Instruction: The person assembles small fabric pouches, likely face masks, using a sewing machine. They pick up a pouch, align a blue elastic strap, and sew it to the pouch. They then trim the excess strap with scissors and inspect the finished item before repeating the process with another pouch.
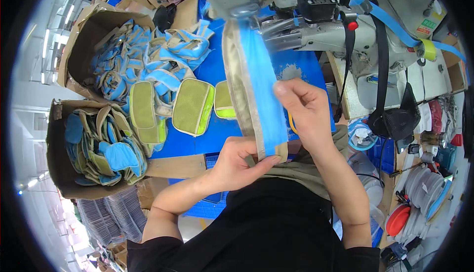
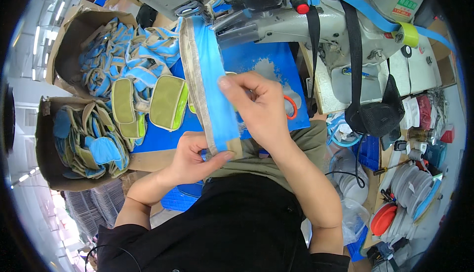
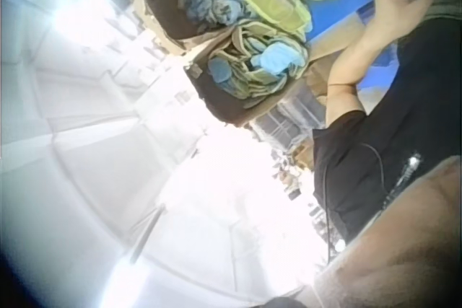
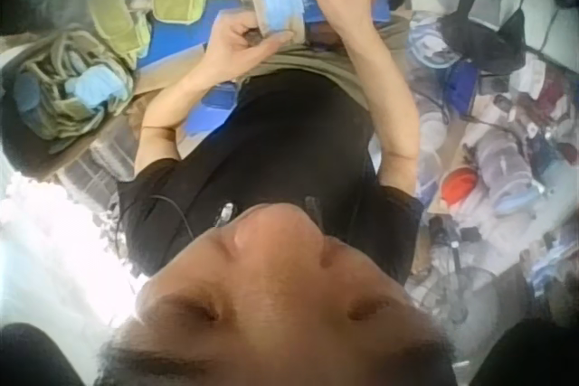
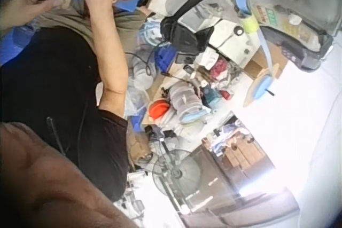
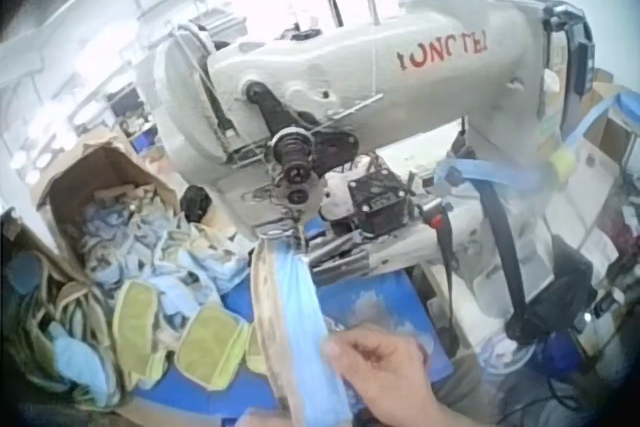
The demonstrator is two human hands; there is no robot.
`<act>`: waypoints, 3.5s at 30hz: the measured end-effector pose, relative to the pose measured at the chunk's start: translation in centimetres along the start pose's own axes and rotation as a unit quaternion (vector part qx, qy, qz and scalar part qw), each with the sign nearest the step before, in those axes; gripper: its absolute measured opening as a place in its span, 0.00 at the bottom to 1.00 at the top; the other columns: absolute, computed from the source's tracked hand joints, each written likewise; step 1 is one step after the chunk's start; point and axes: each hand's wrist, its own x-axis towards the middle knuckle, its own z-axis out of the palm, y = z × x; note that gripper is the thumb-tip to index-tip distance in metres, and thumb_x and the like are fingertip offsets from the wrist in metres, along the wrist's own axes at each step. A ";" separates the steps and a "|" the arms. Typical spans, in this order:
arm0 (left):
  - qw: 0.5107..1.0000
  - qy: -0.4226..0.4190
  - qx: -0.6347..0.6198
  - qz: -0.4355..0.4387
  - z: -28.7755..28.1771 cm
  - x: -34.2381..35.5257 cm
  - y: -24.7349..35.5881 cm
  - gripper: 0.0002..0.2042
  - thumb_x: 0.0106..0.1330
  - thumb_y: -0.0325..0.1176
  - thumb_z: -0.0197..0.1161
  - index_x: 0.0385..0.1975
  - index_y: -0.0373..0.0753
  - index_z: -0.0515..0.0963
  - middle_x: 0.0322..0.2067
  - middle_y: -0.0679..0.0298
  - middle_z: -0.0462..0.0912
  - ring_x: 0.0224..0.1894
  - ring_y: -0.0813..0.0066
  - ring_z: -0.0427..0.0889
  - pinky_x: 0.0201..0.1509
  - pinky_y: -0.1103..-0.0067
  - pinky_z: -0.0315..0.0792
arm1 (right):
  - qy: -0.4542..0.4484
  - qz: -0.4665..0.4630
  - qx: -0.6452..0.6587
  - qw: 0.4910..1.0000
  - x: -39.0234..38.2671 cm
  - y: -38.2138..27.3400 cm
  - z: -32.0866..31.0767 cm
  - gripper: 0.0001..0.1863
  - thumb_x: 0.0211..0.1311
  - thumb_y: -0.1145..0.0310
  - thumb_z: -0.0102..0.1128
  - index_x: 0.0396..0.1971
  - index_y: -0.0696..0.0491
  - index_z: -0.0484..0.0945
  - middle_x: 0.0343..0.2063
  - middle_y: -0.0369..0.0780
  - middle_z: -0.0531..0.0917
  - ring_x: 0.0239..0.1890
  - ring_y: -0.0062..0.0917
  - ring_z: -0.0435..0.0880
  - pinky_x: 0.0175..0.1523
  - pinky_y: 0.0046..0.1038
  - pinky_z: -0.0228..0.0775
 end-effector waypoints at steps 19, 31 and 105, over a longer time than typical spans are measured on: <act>0.846 0.330 0.333 0.255 -4.1 -1.1 -9.1 0.11 0.52 0.32 0.74 0.37 0.43 0.89 0.32 0.73 0.84 0.29 0.77 0.79 0.39 0.75 0.70 | -0.065 0.084 0.348 0.931 0.5 3.6 -2.0 0.30 0.77 0.54 0.58 0.72 0.51 0.70 0.73 0.43 0.71 0.76 0.41 0.67 0.81 0.54 0.51; 0.844 0.353 0.287 0.283 -3.6 -1.5 -8.5 0.13 0.45 0.30 0.75 0.34 0.41 0.89 0.32 0.72 0.84 0.27 0.78 0.73 0.33 0.76 0.59 | -0.080 0.084 0.321 0.940 -0.5 5.2 -5.3 0.36 0.69 0.50 0.66 0.72 0.51 0.71 0.70 0.42 0.74 0.72 0.43 0.72 0.74 0.57 0.64; 0.792 0.140 0.463 0.372 -6.8 9.9 1.2 0.16 0.50 0.30 0.69 0.40 0.38 0.89 0.42 0.61 0.91 0.43 0.66 0.91 0.38 0.76 0.81 | 0.056 -0.070 0.011 0.996 1.7 1.9 1.0 0.13 0.58 0.82 0.69 0.44 0.62 0.87 0.32 0.32 0.85 0.35 0.11 0.80 0.43 0.18 0.74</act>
